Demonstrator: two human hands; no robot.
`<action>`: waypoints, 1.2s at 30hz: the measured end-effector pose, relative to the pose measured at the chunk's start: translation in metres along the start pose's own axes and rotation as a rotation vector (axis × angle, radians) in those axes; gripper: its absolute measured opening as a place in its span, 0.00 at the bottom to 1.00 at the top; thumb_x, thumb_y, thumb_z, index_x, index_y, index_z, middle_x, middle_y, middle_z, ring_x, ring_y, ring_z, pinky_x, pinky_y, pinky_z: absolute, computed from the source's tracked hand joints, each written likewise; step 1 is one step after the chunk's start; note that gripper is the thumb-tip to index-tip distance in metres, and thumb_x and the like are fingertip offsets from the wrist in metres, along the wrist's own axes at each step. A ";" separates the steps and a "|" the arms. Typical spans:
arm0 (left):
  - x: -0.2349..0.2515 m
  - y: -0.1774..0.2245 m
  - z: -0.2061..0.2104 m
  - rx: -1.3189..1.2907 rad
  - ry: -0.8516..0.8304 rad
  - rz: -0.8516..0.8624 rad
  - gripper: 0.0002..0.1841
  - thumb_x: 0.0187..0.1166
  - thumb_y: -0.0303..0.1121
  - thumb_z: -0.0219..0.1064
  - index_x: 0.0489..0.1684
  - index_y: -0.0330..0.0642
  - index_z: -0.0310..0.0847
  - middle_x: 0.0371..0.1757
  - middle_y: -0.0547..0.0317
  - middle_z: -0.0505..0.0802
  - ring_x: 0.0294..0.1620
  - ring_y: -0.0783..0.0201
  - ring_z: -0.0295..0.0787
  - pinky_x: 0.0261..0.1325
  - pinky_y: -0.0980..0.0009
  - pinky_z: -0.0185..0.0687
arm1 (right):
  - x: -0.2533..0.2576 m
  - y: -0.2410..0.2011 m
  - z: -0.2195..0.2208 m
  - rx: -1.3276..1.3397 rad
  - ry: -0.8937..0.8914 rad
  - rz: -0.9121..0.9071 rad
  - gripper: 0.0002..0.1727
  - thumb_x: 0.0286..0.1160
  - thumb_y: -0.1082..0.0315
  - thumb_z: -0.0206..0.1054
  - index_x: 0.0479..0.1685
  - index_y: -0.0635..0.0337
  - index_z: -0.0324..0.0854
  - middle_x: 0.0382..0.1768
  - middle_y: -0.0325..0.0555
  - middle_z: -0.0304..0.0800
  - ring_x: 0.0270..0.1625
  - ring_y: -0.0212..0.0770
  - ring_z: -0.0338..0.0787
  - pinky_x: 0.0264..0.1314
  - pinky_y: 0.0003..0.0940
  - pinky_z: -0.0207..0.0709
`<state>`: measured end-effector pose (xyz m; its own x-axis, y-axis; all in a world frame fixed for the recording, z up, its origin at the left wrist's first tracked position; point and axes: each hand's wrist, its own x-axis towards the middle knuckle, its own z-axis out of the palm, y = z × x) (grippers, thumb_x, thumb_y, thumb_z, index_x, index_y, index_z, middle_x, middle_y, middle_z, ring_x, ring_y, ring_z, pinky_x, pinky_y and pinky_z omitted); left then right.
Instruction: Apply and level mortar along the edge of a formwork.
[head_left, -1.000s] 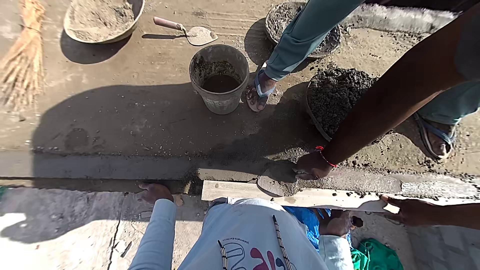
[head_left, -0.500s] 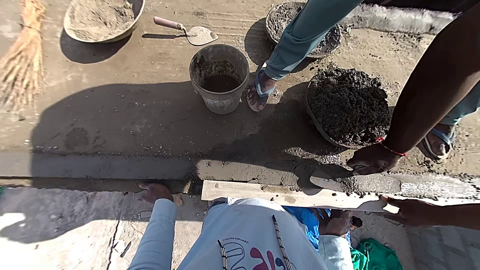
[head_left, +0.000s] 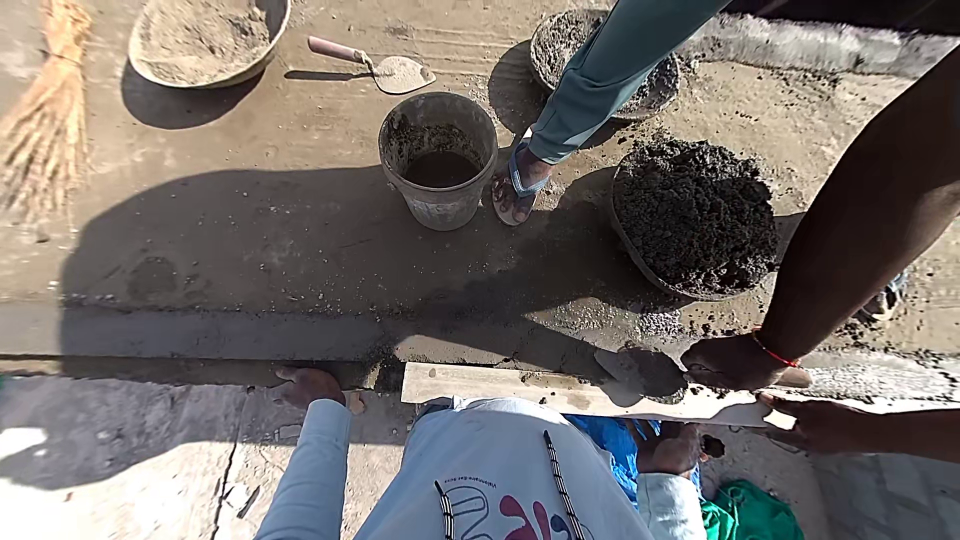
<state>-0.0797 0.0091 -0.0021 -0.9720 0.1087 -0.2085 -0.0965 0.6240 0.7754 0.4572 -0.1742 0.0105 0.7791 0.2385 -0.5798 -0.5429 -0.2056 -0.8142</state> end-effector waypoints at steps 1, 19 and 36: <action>0.000 0.000 0.000 -0.007 0.002 -0.002 0.33 0.94 0.50 0.43 0.88 0.30 0.57 0.83 0.32 0.74 0.86 0.46 0.69 0.85 0.54 0.66 | -0.001 0.000 0.000 -0.004 -0.002 0.001 0.39 0.90 0.32 0.27 0.92 0.41 0.54 0.89 0.48 0.61 0.81 0.58 0.74 0.68 0.67 0.76; 0.000 -0.001 -0.001 0.015 -0.020 0.003 0.34 0.94 0.51 0.41 0.87 0.29 0.58 0.84 0.30 0.71 0.88 0.43 0.65 0.87 0.51 0.63 | -0.002 0.000 0.001 -0.030 0.004 0.001 0.39 0.90 0.33 0.26 0.93 0.42 0.52 0.90 0.49 0.58 0.82 0.60 0.73 0.68 0.69 0.75; 0.000 0.000 -0.001 -0.020 -0.013 -0.030 0.36 0.93 0.52 0.44 0.88 0.30 0.56 0.87 0.31 0.68 0.89 0.42 0.63 0.87 0.51 0.63 | 0.000 0.002 0.001 -0.016 0.012 0.001 0.40 0.89 0.32 0.29 0.89 0.46 0.58 0.84 0.52 0.67 0.75 0.59 0.80 0.62 0.68 0.79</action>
<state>-0.0801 0.0084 -0.0021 -0.9656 0.1003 -0.2401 -0.1305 0.6116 0.7803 0.4558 -0.1735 0.0094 0.7823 0.2265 -0.5802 -0.5388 -0.2214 -0.8128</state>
